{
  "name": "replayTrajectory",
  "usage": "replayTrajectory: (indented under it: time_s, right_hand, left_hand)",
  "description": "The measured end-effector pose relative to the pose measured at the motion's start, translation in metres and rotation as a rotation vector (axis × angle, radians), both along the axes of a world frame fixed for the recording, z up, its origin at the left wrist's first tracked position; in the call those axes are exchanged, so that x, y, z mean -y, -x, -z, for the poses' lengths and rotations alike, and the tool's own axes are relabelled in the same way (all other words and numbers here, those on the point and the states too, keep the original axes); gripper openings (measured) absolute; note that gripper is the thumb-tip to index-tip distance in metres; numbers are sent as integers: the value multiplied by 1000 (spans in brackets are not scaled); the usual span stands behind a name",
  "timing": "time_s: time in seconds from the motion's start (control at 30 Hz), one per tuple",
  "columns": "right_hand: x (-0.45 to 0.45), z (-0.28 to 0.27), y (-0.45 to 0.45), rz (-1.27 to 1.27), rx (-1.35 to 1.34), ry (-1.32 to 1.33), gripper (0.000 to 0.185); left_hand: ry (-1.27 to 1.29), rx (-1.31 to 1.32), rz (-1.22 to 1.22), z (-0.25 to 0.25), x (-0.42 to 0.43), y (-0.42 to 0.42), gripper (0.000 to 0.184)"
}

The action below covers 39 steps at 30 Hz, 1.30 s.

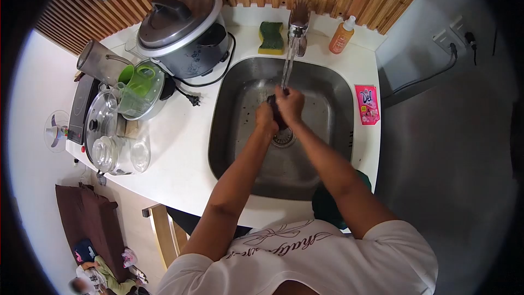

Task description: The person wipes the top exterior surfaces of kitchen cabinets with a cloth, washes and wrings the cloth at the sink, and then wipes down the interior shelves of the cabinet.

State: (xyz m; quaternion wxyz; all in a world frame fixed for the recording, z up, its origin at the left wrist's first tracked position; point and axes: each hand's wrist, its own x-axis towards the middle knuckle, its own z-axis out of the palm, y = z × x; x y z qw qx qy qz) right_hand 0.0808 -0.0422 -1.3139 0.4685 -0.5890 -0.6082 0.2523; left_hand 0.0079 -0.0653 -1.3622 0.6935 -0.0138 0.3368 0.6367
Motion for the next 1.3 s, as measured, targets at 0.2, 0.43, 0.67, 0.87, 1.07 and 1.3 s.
replayTrajectory:
  time_s: [0.2,0.43,0.67,0.87,1.07,1.3]
  right_hand:
    - [-4,13,-7,-209,-283,144,27]
    - [-8,16,-7,-43,71,-277,21]
    - [-39,20,-38,-578,-222,37,29]
    - [-42,40,-74,-919,-700,334,47]
    - [-14,1,-33,-382,-968,474,39]
    - [18,-12,16,-91,-189,-201,16]
  left_hand:
    - [294,-38,20,6,-7,2,22]
    - [36,-230,279,45,-10,7,17]
    - [-259,-1635,473,-29,-25,22,26]
    - [-219,-970,471,-106,-9,33,22]
    - [85,-557,228,-75,4,41,27]
    - [-290,-1258,170,52,-9,21,28]
